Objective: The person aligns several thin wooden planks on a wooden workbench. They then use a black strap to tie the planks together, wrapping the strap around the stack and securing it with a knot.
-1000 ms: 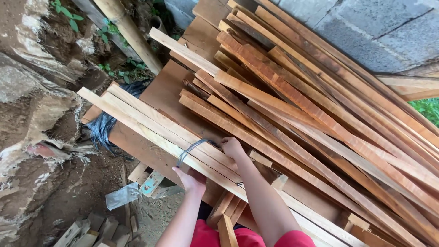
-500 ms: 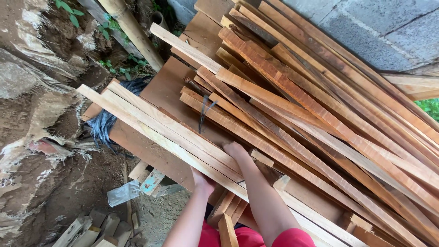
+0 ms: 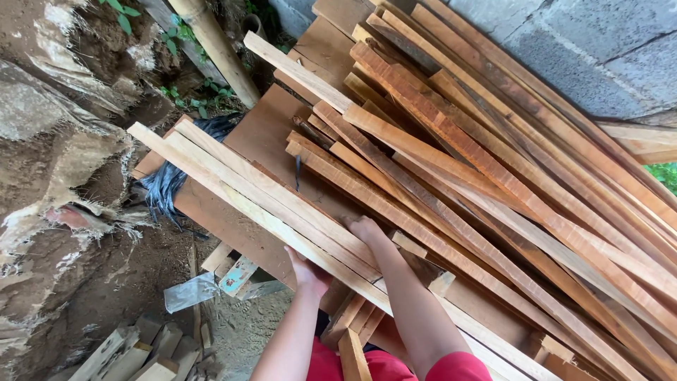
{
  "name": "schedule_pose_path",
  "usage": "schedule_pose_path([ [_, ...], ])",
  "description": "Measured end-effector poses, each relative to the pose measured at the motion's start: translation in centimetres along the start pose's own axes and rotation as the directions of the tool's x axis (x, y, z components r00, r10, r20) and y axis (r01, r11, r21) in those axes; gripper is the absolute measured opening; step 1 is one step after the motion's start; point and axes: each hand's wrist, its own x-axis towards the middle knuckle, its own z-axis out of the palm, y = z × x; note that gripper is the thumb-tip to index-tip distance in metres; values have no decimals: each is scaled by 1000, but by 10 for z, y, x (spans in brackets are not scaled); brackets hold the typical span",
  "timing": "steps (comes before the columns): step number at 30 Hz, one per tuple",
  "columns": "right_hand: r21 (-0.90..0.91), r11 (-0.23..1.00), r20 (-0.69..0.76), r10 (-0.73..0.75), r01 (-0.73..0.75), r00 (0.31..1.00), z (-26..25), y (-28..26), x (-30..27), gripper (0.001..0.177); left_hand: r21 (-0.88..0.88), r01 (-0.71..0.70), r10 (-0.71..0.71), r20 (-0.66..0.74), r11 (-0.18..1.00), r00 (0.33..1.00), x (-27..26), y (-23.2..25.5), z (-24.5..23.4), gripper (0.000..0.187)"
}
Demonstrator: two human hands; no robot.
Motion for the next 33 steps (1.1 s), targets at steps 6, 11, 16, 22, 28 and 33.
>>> schedule_pose_path([
  [6, 99, 978, -256, 203, -183, 945, -39, -59, -68, 54, 364, -191, 212, -20, 912, 977, -97, 6, 53, 97],
  [11, -7, 970, -356, 224, -242, 907, -58, -94, -114, 50, 719, -415, 367, 234, 558, 900, -9, -5, -96, 44],
  [16, 197, 974, -338, 177, -115, 924, -65, -116, -171, 47, 653, -757, 325, 720, -20, 613, -27, -3, -109, 43],
  [22, -227, 974, -388, -70, -22, 919, -40, -78, -177, 31, 444, -832, 239, 893, -331, 382, -95, -3, -43, 40],
  [28, -178, 974, -321, -192, 140, 927, -64, -110, -255, 35, 272, -904, 78, 962, -331, 261, -108, -8, -13, 47],
  [33, -415, 903, -310, -259, 115, 915, -26, -109, -243, 24, 143, -676, -185, 903, -723, 388, -146, -11, 19, 35],
])
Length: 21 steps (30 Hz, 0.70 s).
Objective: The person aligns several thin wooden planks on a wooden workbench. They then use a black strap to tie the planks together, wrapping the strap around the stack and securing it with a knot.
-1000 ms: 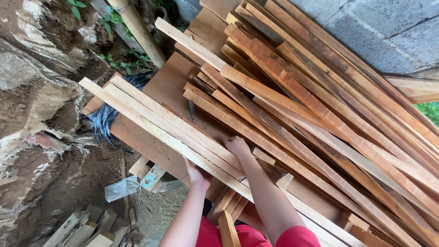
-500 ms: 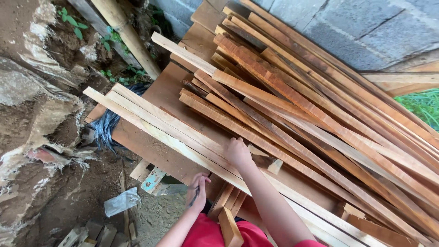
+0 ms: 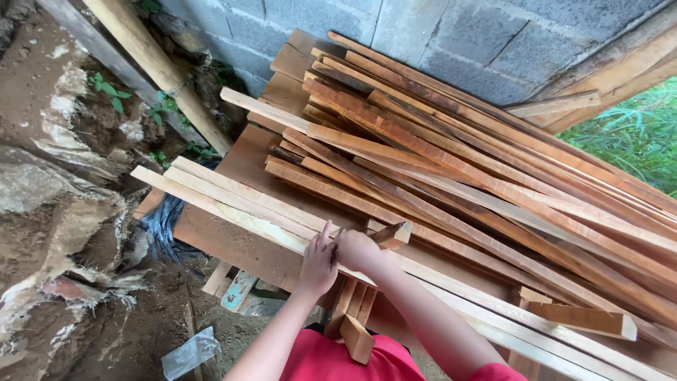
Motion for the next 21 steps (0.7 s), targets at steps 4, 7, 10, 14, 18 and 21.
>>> schedule_pose_path([
  [4, 36, 999, 50, 8, -10, 999, -40, -14, -21, 35, -83, -47, 52, 54, 995, 997, 10, -38, 24, 28],
  [7, 346, 936, -13, -60, 61, 998, -70, -16, -36, 23, -70, -111, 112, 14, 991, 994, 15, -62, 61, 16],
  [10, 879, 454, -49, -210, 142, 976, -74, -13, -30, 33, -472, 7, -100, -172, 881, 980, 25, -79, 92, 30],
  [14, 872, 256, -472, 209, 417, 857, 46, 33, 30, 39, -660, 145, -251, -67, 737, 966, 24, -83, 80, 46],
  [18, 199, 934, -579, -133, 297, 804, 74, 41, 19, 45, -590, 193, -255, -23, 784, 967, 32, -98, 86, 45],
  [21, 337, 840, -677, -98, 426, 729, 71, 51, 43, 18, -599, 229, -314, -40, 767, 949, 33, -84, 77, 46],
])
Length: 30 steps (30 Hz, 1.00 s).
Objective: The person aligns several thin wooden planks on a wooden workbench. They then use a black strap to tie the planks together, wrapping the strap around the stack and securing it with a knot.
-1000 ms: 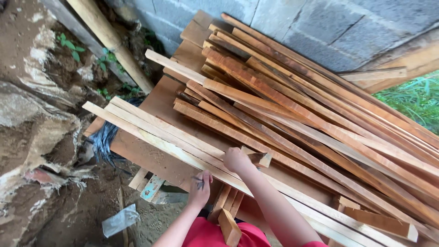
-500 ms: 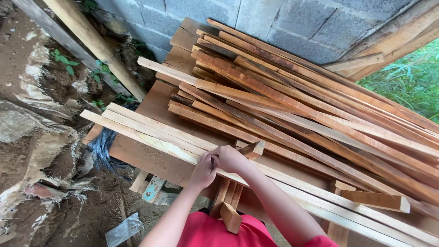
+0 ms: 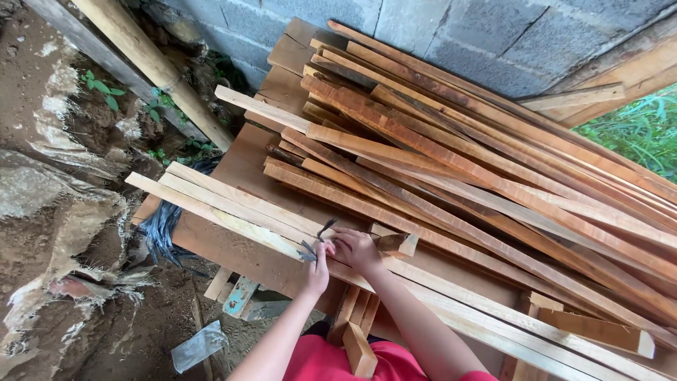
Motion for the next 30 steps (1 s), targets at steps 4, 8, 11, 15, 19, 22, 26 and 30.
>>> schedule_pose_path([
  [4, 140, 911, -1, 392, -388, 920, -13, -20, 13, 13, 4, -45, 46, -120, 999, 992, -27, 46, -8, 42],
  [8, 301, 795, 49, 538, -526, 841, -18, -24, 30, 19, -47, -92, 88, -75, 995, 993, -57, 7, -5, 47],
  [11, 202, 787, 140, 566, -583, 812, -14, -19, 32, 20, -15, -123, 122, -28, 992, 992, -78, 5, -8, 45],
  [15, 82, 760, 249, 611, -645, 751, -13, -6, 39, 25, 0, -210, 210, -49, 978, 976, -70, 26, -6, 48],
  [19, 162, 764, 166, 603, -624, 781, -17, -9, 35, 23, 2, -293, 293, 1, 956, 956, -13, 48, 8, 47],
  [22, 347, 776, 149, 509, -527, 848, -2, 11, 16, 6, 507, -410, 421, 100, 758, 902, 31, 92, 12, 31],
  [26, 371, 784, 105, 498, -498, 861, -3, 8, 16, 9, 763, -146, 77, 126, 629, 989, 74, 93, 19, 51],
  [30, 421, 813, 96, 400, -401, 912, -37, -41, 38, 15, 822, -92, -124, 194, 562, 973, 94, 97, 19, 60],
])
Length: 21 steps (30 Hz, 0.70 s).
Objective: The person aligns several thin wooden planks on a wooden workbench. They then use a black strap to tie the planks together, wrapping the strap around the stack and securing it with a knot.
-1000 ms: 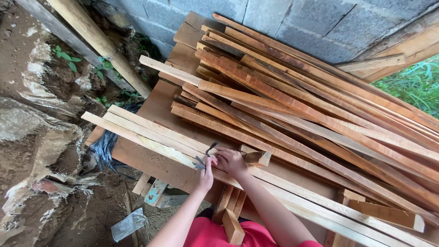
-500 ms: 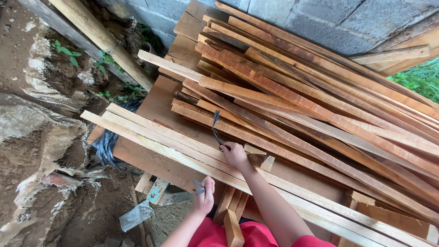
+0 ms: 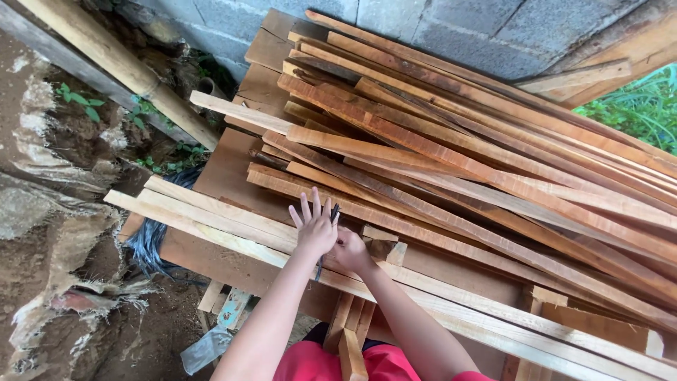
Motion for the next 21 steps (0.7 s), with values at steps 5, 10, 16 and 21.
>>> schedule_pose_path([
  [5, 154, 986, 56, 49, -57, 997, 12, 70, -1, 13, -23, 40, -35, 193, 999, 981, 35, -9, 15, 67],
  [10, 99, 988, 52, 111, -116, 992, 13, 66, 1, 13, -10, 59, -55, 246, 998, 968, 38, -19, 19, 68],
  [16, 163, 942, 47, 289, -293, 956, -1, 25, -6, 26, -691, -158, -78, -298, 705, 951, -40, -14, -47, 61],
  [21, 166, 946, 57, 274, -280, 960, 2, 33, -4, 26, -665, 372, -374, 147, 648, 916, -63, -71, 28, 87],
])
